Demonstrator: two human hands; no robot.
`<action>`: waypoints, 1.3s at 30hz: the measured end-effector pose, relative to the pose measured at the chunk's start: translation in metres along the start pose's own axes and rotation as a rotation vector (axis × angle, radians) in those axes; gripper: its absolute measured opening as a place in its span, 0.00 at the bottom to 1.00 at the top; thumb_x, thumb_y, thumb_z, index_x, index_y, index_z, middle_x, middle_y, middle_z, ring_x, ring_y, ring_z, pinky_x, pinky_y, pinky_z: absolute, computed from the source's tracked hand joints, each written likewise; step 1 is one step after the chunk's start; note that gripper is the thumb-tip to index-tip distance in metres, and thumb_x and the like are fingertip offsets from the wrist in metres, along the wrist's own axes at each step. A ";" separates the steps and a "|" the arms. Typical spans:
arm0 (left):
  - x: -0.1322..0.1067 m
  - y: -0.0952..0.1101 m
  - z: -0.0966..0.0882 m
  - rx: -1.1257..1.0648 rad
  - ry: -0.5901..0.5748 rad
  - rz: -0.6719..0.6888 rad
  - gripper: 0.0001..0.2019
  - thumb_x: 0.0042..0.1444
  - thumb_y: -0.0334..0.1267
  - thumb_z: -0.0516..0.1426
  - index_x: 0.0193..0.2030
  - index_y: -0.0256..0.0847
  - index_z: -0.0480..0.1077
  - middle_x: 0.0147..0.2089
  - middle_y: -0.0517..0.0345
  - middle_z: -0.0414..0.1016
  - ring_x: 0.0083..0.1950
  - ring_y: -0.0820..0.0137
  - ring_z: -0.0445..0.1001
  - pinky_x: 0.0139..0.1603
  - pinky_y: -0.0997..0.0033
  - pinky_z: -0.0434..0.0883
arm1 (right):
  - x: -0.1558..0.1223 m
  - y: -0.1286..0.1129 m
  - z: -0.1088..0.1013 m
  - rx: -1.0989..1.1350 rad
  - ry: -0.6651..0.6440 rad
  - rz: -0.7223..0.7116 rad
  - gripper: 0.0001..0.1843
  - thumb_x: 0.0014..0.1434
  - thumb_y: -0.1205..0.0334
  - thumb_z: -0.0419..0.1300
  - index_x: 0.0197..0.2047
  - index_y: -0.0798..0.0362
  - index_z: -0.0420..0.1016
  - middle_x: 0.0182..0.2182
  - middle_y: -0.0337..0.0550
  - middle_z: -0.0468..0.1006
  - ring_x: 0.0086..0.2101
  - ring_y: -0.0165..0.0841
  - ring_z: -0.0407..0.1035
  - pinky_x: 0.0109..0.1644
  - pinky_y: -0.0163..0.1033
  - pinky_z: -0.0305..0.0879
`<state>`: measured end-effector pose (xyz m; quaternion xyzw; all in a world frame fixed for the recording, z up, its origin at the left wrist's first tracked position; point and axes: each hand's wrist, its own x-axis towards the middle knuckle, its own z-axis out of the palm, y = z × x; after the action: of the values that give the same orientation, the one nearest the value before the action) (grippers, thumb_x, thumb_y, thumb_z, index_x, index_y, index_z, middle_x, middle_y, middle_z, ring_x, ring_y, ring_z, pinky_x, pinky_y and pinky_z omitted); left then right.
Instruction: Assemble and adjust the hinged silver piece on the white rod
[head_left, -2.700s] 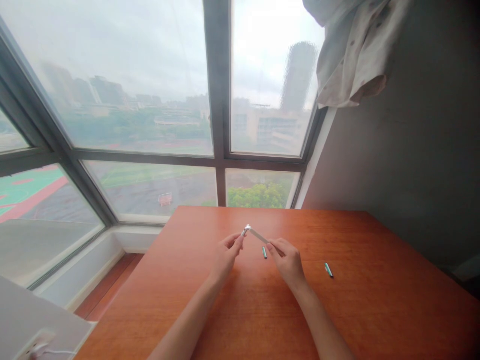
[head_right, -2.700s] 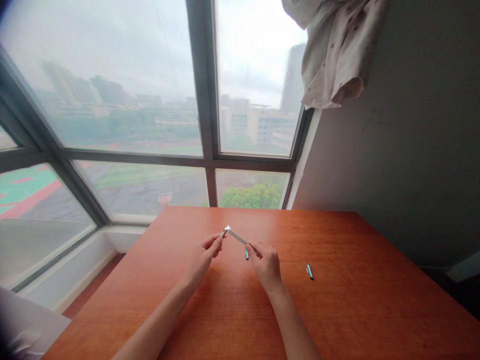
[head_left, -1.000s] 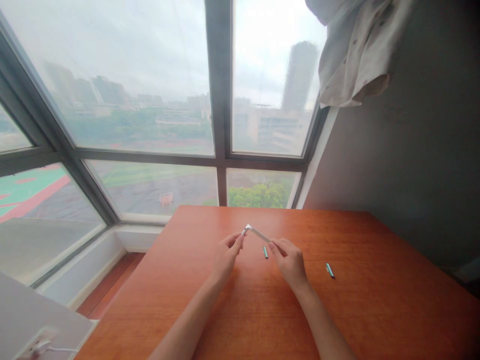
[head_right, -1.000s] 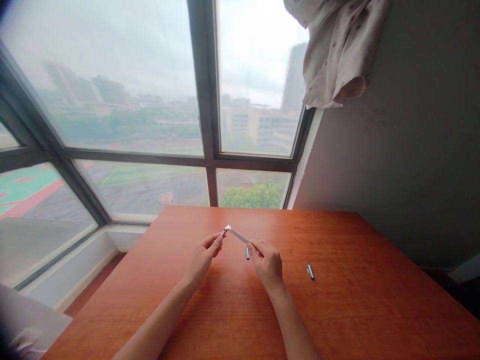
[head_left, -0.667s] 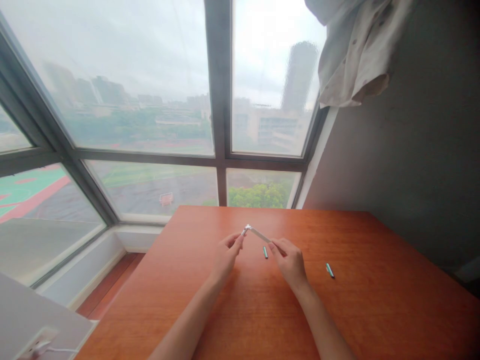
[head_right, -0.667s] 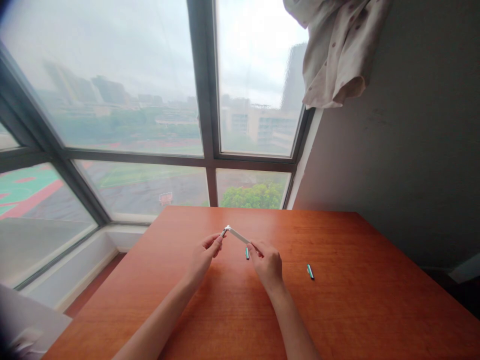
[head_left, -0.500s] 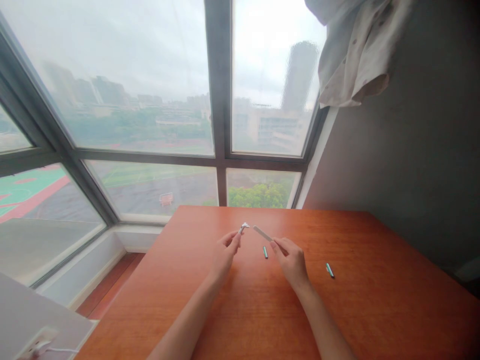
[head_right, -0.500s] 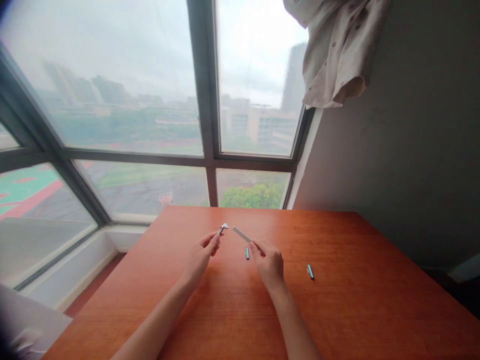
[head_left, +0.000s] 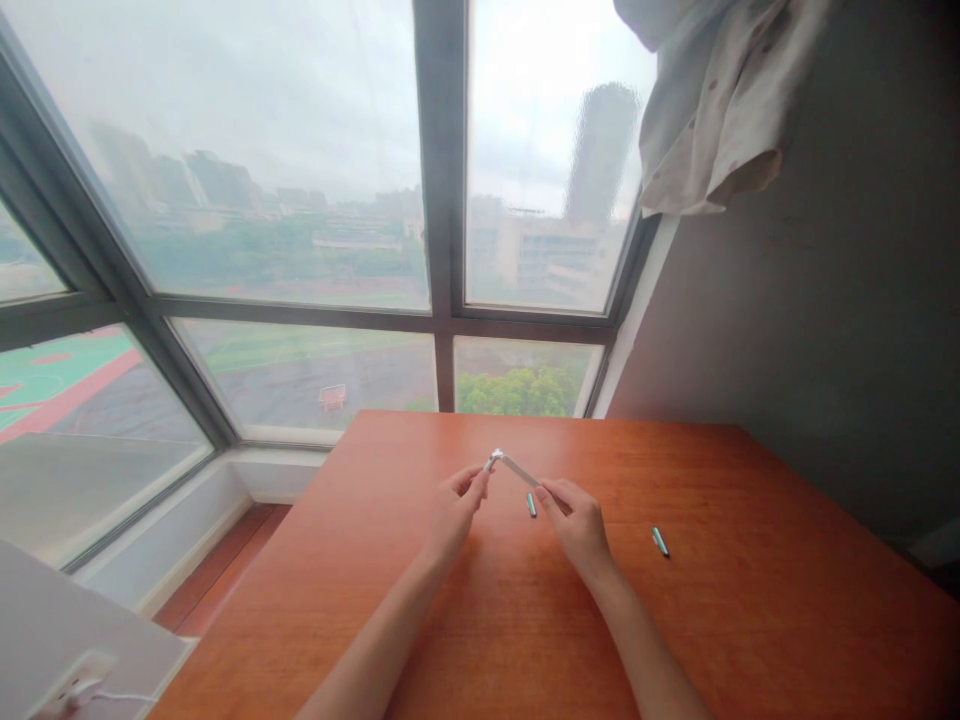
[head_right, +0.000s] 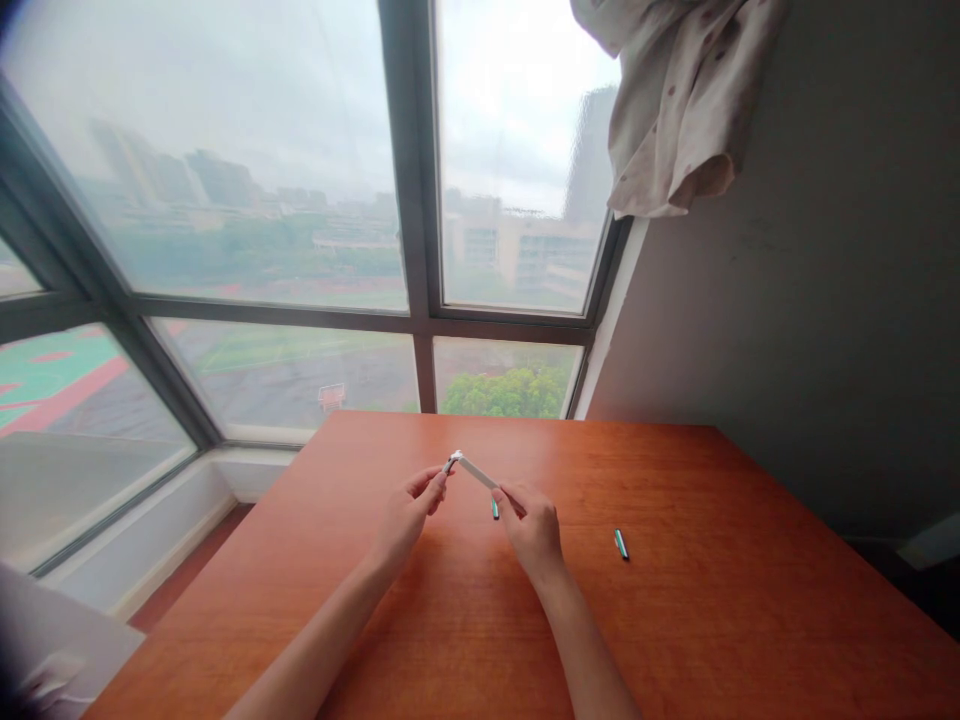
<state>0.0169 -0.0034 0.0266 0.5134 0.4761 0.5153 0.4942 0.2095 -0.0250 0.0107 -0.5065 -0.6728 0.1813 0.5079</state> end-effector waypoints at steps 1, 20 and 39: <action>0.000 0.000 0.000 0.000 -0.002 -0.001 0.25 0.49 0.55 0.58 0.43 0.35 0.76 0.23 0.61 0.63 0.24 0.75 0.57 0.24 0.75 0.54 | 0.000 0.000 0.000 -0.002 0.003 0.002 0.20 0.62 0.49 0.53 0.38 0.53 0.80 0.29 0.46 0.78 0.31 0.36 0.71 0.35 0.36 0.66; -0.001 0.002 0.000 -0.026 -0.005 0.006 0.23 0.50 0.54 0.58 0.43 0.36 0.76 0.24 0.62 0.63 0.24 0.75 0.58 0.25 0.75 0.55 | 0.001 -0.005 -0.003 0.054 0.003 0.046 0.21 0.61 0.48 0.52 0.38 0.55 0.80 0.27 0.45 0.77 0.29 0.35 0.70 0.32 0.34 0.64; 0.000 0.001 0.000 -0.021 0.000 0.009 0.25 0.50 0.55 0.58 0.43 0.34 0.76 0.24 0.60 0.63 0.24 0.75 0.58 0.24 0.75 0.56 | 0.001 -0.006 -0.003 0.070 0.004 0.075 0.22 0.61 0.48 0.53 0.36 0.56 0.80 0.26 0.44 0.77 0.29 0.34 0.69 0.32 0.34 0.63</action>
<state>0.0166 -0.0037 0.0280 0.5101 0.4684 0.5226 0.4973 0.2087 -0.0278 0.0172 -0.5136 -0.6454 0.2228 0.5195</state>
